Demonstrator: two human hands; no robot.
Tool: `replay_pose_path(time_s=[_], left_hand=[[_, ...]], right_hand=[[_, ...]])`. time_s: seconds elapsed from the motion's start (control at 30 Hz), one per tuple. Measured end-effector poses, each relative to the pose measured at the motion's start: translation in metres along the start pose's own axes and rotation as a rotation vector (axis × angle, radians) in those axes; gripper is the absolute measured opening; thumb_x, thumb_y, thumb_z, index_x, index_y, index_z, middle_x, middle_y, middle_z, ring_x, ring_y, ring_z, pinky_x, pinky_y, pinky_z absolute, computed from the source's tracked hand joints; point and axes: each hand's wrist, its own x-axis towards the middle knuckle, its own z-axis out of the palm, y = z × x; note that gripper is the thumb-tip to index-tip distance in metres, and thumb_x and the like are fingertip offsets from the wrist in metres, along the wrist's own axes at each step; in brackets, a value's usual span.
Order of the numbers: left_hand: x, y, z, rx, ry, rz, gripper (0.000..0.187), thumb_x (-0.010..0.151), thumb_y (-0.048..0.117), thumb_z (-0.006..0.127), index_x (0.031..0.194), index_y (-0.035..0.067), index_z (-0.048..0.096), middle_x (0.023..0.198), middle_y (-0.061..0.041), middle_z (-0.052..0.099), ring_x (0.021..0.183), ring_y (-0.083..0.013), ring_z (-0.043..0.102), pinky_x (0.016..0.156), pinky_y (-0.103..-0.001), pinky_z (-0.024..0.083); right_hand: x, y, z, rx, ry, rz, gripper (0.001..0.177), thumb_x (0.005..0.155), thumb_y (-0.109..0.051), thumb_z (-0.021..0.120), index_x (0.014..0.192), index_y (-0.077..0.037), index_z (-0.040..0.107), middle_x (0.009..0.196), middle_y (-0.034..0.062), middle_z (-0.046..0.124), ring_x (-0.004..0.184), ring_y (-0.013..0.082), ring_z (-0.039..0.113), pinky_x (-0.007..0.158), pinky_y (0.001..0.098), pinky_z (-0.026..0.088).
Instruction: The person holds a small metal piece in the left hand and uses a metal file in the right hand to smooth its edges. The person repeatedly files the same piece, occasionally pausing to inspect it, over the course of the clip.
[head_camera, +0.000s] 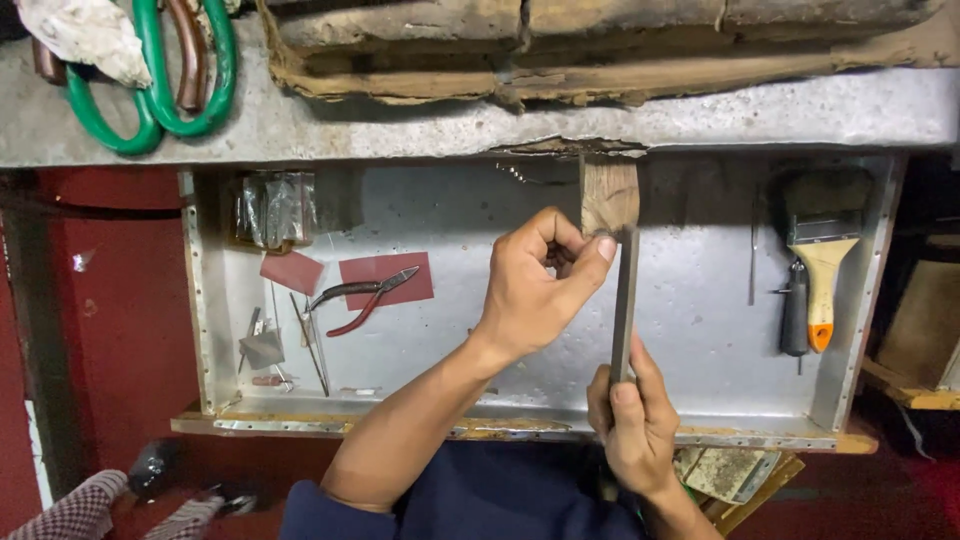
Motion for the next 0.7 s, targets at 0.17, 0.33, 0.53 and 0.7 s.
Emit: replay_pose_path(time_s=[0.17,0.33,0.53,0.7], left_hand=[[-0.001,-0.002,0.002,0.049,0.02,-0.01,0.028,0.093,0.023,0.07,0.075,0.015,0.05,0.067,0.006,0.052,0.061,-0.0058,0.043,0.056,-0.026,0.04],[-0.003,-0.007,0.007,-0.002,0.074,0.009,0.026,0.094,0.025,0.069,0.077,0.015,0.052,0.07,0.005,0.052,0.063,-0.0059,0.045,0.059,-0.025,0.042],[-0.004,-0.006,0.007,0.035,0.068,0.028,0.024,0.094,0.021,0.069,0.078,0.014,0.052,0.071,0.004,0.054,0.063,-0.0063,0.046,0.059,-0.026,0.043],[-0.004,-0.007,0.007,0.025,0.065,0.032,0.025,0.094,0.023,0.069,0.078,0.014,0.052,0.07,0.004,0.053,0.063,-0.0069,0.046,0.059,-0.026,0.042]], right_hand=[[0.041,-0.012,0.002,-0.094,-0.049,-0.089,0.05,0.112,-0.02,0.041,0.161,-0.009,0.031,0.061,0.0022,0.035,0.05,0.0108,0.033,0.046,0.0238,0.032],[0.017,-0.005,-0.01,0.027,-0.065,-0.015,0.055,0.111,-0.024,0.04,0.16,-0.004,0.027,0.056,0.0056,0.038,0.042,0.0118,0.034,0.041,0.0252,0.03],[0.035,-0.008,-0.004,-0.224,-0.043,-0.128,0.048,0.111,-0.012,0.039,0.157,-0.001,0.034,0.064,0.0021,0.038,0.05,0.0114,0.037,0.048,0.0253,0.038],[0.008,-0.01,-0.009,0.063,-0.029,0.109,0.058,0.108,-0.03,0.044,0.16,-0.006,0.031,0.06,0.0043,0.034,0.043,0.0113,0.033,0.038,0.0236,0.029]])
